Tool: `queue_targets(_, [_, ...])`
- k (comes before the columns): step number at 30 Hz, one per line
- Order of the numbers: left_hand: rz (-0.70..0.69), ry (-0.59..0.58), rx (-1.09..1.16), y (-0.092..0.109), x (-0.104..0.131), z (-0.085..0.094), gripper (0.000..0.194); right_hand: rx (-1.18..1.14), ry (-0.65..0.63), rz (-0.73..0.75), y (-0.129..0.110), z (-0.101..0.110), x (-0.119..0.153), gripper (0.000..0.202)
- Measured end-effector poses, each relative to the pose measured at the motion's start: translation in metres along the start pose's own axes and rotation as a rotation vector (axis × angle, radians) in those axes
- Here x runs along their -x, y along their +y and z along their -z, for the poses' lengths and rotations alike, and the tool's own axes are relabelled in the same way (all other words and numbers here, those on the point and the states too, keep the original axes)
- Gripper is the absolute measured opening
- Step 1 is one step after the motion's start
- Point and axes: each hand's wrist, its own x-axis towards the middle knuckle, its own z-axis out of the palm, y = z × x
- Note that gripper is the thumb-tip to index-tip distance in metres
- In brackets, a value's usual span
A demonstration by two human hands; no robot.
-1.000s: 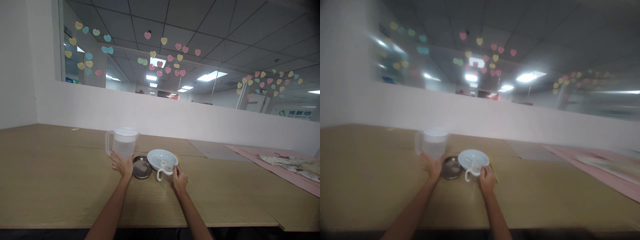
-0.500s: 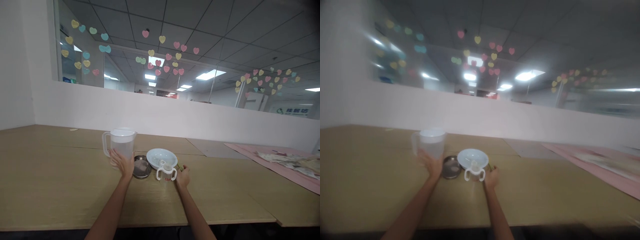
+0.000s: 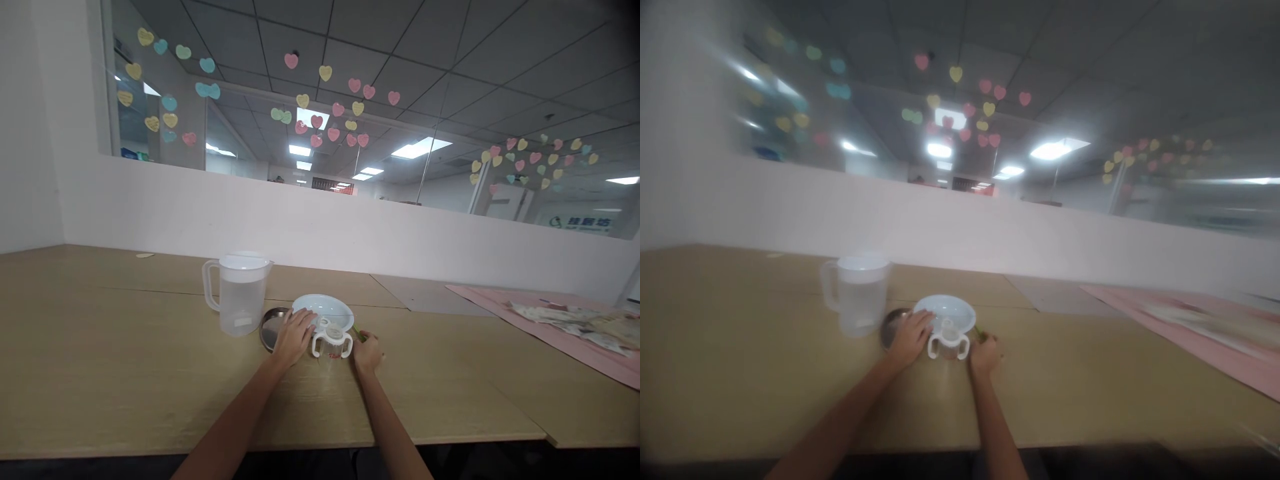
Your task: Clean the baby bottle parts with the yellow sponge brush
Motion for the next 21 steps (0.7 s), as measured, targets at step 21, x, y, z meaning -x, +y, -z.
queue_targets(21, [0.315, -0.226, 0.046, 0.02, -0.039, 0.007, 0.038, -0.059, 0.011, 0.006, 0.003, -0.006, 0.002, 0.045])
